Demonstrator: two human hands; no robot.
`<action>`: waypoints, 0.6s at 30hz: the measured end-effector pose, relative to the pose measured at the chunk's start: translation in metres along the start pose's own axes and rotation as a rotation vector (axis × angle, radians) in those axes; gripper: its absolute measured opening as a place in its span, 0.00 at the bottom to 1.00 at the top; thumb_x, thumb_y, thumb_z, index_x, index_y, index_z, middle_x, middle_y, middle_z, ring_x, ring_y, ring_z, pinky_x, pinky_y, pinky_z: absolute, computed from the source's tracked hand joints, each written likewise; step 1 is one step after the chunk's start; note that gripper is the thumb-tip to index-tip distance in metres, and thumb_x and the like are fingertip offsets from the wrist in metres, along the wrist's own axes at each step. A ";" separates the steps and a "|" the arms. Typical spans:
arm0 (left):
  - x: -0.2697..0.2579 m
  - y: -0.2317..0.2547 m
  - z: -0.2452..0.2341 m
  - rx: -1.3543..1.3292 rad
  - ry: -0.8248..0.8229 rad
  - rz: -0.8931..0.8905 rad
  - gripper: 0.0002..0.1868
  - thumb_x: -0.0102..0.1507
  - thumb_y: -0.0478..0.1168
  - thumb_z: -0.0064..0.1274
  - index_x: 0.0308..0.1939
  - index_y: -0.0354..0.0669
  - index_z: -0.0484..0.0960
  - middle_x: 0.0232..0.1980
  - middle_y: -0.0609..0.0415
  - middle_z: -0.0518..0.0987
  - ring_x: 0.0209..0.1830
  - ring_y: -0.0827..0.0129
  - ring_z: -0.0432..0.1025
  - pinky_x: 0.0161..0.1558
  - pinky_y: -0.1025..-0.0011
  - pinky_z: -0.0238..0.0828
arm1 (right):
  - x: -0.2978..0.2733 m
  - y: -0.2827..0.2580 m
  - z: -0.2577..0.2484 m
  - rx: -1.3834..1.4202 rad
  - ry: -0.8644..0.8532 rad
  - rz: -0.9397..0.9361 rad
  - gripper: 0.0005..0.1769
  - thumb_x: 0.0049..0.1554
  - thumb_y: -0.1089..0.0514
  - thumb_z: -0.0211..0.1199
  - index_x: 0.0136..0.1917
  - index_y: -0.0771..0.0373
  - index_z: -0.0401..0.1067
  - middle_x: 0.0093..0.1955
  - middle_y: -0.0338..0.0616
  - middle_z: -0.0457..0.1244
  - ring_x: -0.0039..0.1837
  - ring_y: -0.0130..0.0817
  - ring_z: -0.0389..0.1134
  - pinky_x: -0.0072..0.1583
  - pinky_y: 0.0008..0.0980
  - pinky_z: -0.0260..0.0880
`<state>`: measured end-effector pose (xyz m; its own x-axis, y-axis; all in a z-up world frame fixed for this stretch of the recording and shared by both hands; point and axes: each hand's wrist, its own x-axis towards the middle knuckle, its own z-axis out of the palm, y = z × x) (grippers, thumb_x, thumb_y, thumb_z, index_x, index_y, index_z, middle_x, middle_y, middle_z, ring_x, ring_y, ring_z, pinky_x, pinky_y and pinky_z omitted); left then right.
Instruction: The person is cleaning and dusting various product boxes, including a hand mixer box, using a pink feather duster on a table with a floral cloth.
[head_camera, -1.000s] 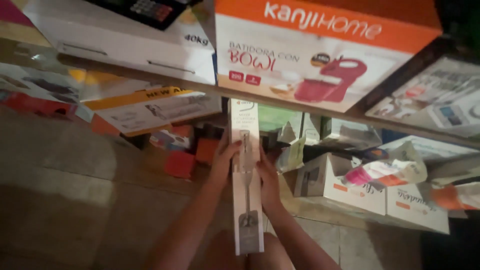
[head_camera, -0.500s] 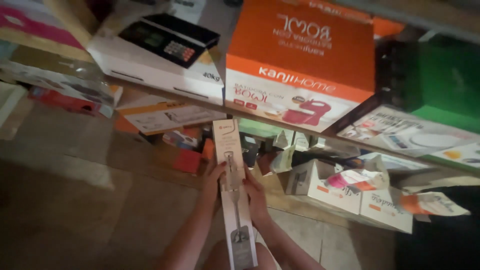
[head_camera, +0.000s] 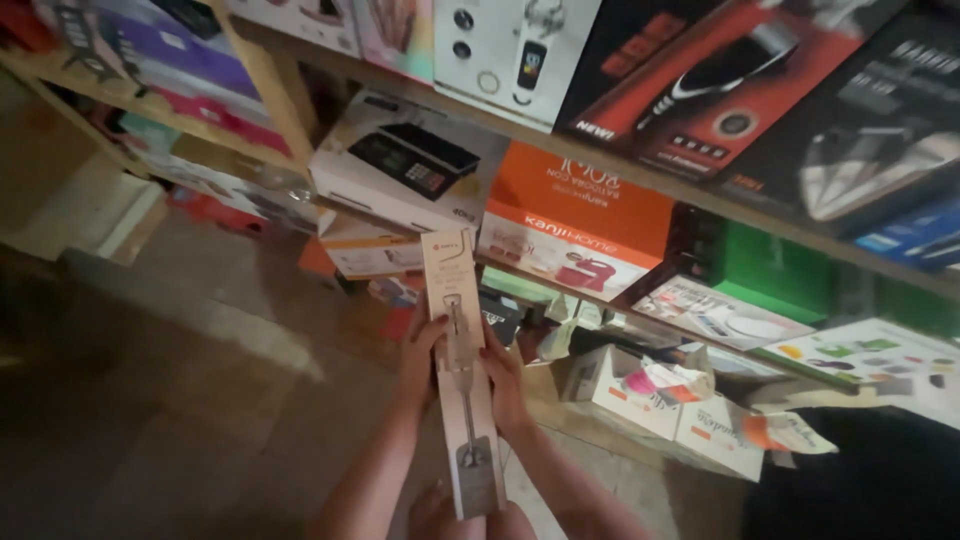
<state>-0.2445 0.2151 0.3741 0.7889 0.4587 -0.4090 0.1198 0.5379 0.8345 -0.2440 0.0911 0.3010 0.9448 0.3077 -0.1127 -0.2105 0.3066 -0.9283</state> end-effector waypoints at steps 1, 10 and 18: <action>-0.006 0.006 -0.002 -0.002 0.005 0.003 0.40 0.58 0.48 0.59 0.75 0.68 0.64 0.53 0.42 0.80 0.40 0.67 0.72 0.40 0.75 0.71 | -0.002 -0.007 0.002 0.000 -0.006 0.002 0.30 0.58 0.58 0.55 0.74 0.59 0.64 0.74 0.46 0.60 0.73 0.37 0.60 0.73 0.40 0.58; -0.032 0.067 0.007 0.062 0.023 0.145 0.38 0.61 0.47 0.59 0.75 0.60 0.65 0.57 0.45 0.79 0.49 0.65 0.72 0.50 0.70 0.72 | -0.012 -0.112 0.044 -0.183 -0.070 -0.077 0.28 0.60 0.57 0.55 0.73 0.59 0.66 0.73 0.50 0.60 0.73 0.41 0.59 0.73 0.44 0.56; -0.048 0.132 0.019 0.143 -0.016 0.382 0.41 0.58 0.50 0.63 0.75 0.54 0.65 0.51 0.48 0.79 0.46 0.71 0.72 0.46 0.73 0.71 | -0.041 -0.200 0.097 -0.218 -0.147 -0.115 0.29 0.62 0.53 0.52 0.75 0.55 0.63 0.75 0.49 0.58 0.75 0.41 0.57 0.74 0.48 0.54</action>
<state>-0.2555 0.2508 0.5113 0.8023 0.5944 -0.0550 -0.1016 0.2267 0.9687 -0.2647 0.1043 0.5258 0.9095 0.4141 0.0357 -0.0300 0.1511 -0.9881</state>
